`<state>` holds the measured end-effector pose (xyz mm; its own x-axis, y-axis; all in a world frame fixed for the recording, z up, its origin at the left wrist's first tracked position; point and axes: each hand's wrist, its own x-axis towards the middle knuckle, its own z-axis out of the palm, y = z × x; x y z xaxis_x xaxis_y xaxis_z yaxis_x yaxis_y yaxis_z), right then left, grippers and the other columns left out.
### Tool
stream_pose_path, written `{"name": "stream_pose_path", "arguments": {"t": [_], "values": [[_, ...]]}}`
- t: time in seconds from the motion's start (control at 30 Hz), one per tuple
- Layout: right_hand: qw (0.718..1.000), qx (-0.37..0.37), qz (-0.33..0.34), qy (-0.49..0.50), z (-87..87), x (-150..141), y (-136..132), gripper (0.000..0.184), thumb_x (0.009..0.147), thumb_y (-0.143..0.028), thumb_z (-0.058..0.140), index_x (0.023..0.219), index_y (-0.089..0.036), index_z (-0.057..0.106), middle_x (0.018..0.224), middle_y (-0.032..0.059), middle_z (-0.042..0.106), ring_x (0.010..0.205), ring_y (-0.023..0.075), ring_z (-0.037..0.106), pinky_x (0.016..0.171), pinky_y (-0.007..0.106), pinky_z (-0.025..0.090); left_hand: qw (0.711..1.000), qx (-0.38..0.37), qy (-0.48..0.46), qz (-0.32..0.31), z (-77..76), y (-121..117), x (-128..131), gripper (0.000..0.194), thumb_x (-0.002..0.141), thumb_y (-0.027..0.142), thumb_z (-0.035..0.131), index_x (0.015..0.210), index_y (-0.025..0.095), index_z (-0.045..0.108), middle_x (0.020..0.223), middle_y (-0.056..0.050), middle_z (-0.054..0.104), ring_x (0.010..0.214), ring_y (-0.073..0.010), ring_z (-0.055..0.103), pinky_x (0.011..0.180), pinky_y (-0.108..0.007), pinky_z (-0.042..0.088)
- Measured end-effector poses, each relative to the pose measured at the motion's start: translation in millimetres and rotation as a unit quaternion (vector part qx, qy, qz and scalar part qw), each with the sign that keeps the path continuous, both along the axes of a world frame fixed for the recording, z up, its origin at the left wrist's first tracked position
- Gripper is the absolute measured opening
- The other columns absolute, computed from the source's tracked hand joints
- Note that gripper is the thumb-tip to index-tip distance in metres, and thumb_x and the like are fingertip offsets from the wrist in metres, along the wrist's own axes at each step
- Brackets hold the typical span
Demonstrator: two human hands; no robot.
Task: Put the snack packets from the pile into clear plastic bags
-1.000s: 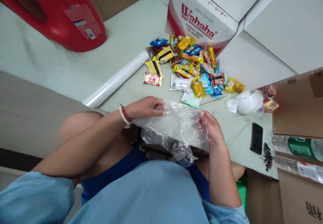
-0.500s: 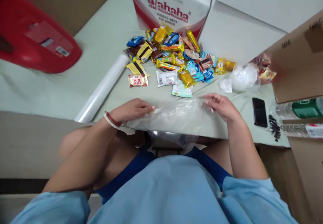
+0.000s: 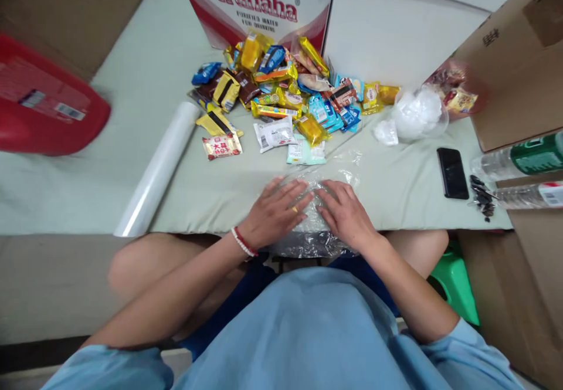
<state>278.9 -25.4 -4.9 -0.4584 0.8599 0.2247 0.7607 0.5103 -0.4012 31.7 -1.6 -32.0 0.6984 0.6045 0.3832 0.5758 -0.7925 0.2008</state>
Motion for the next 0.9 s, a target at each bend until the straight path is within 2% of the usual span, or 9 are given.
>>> {"name": "stream_pose_path", "arguments": {"t": [0.13,0.3,0.4,0.5,0.57,0.67,0.77,0.83,0.9], "values": [[0.997,-0.059,-0.012,-0.041,-22.5,29,-8,0.051,0.104,-0.036,0.057,0.153,-0.022,0.052,0.159,0.0194,0.048,0.145,0.0366,0.047,0.116,0.061,0.046,0.972,-0.121,0.026,0.197,-9.8,26,-16,0.052,0.111,0.041,0.035,0.159,0.022,0.043,0.166,-0.017,0.044,0.151,-0.0324,0.047,0.126,-0.073,0.013],[0.996,-0.084,0.019,-0.038,0.8,53,13,0.043,0.106,-0.041,0.054,0.144,-0.024,0.06,0.15,0.0154,0.059,0.137,0.0311,0.057,0.112,0.054,0.052,0.965,-0.124,-0.013,0.23,-6.0,34,-29,0.054,0.109,0.042,0.039,0.16,0.024,0.044,0.165,-0.016,0.047,0.155,-0.0322,0.041,0.128,-0.071,0.005],[0.995,-0.017,-0.07,-0.07,31.1,72,67,0.036,0.105,-0.041,0.05,0.129,-0.022,0.069,0.129,0.0142,0.072,0.121,0.031,0.066,0.106,0.052,0.054,0.969,-0.128,-0.003,0.209,-10.2,31,-27,0.054,0.108,0.04,0.04,0.16,0.023,0.046,0.163,-0.016,0.049,0.153,-0.0333,0.045,0.128,-0.071,0.003],[0.96,0.042,-0.228,-0.156,55.4,94,157,0.035,0.1,-0.041,0.052,0.119,-0.019,0.072,0.117,0.0175,0.074,0.114,0.0363,0.066,0.1,0.056,0.053,0.967,-0.141,0.012,0.212,-15.6,30,-24,0.056,0.108,0.038,0.041,0.161,0.023,0.045,0.167,-0.016,0.043,0.153,-0.0346,0.044,0.128,-0.072,0.003],[0.933,0.037,-0.301,-0.195,59.3,100,223,0.034,0.095,-0.042,0.058,0.112,-0.017,0.073,0.111,0.0199,0.073,0.115,0.0389,0.063,0.1,0.057,0.05,0.967,-0.145,0.014,0.211,-16.7,31,-23,0.057,0.107,0.038,0.041,0.162,0.024,0.043,0.168,-0.016,0.041,0.154,-0.0345,0.042,0.128,-0.072,0.004],[0.899,-0.054,-0.381,-0.208,48.2,91,297,0.038,0.093,-0.046,0.064,0.099,-0.01,0.073,0.102,0.0229,0.071,0.112,0.0362,0.065,0.1,0.055,0.049,0.967,-0.148,0.012,0.207,-14.8,34,-24,0.057,0.107,0.039,0.041,0.162,0.025,0.043,0.167,-0.016,0.042,0.153,-0.0351,0.044,0.127,-0.074,0.006],[0.908,-0.091,-0.376,-0.161,36.1,75,327,0.051,0.095,-0.06,0.062,0.086,-0.01,0.072,0.09,0.021,0.069,0.104,0.0319,0.068,0.094,0.05,0.052,0.966,-0.153,0.008,0.208,-13.1,35,-24,0.056,0.107,0.04,0.043,0.161,0.028,0.045,0.167,-0.015,0.042,0.152,-0.0356,0.045,0.127,-0.075,0.006],[0.909,-0.088,-0.385,-0.13,38.7,70,326,0.056,0.093,-0.065,0.063,0.086,-0.011,0.072,0.087,0.0204,0.069,0.1,0.031,0.069,0.09,0.047,0.054,0.966,-0.154,0.006,0.208,-13.1,35,-24,0.055,0.107,0.039,0.042,0.161,0.028,0.045,0.167,-0.014,0.042,0.152,-0.0347,0.045,0.127,-0.075,0.005],[0.89,-0.075,-0.424,-0.15,52.2,72,312,0.054,0.089,-0.062,0.07,0.088,-0.008,0.073,0.09,0.0231,0.07,0.1,0.034,0.069,0.089,0.05,0.054,0.966,-0.153,0.004,0.207,-13.9,35,-24,0.055,0.107,0.039,0.041,0.161,0.026,0.046,0.167,-0.014,0.041,0.153,-0.0339,0.044,0.127,-0.074,0.005]]}}
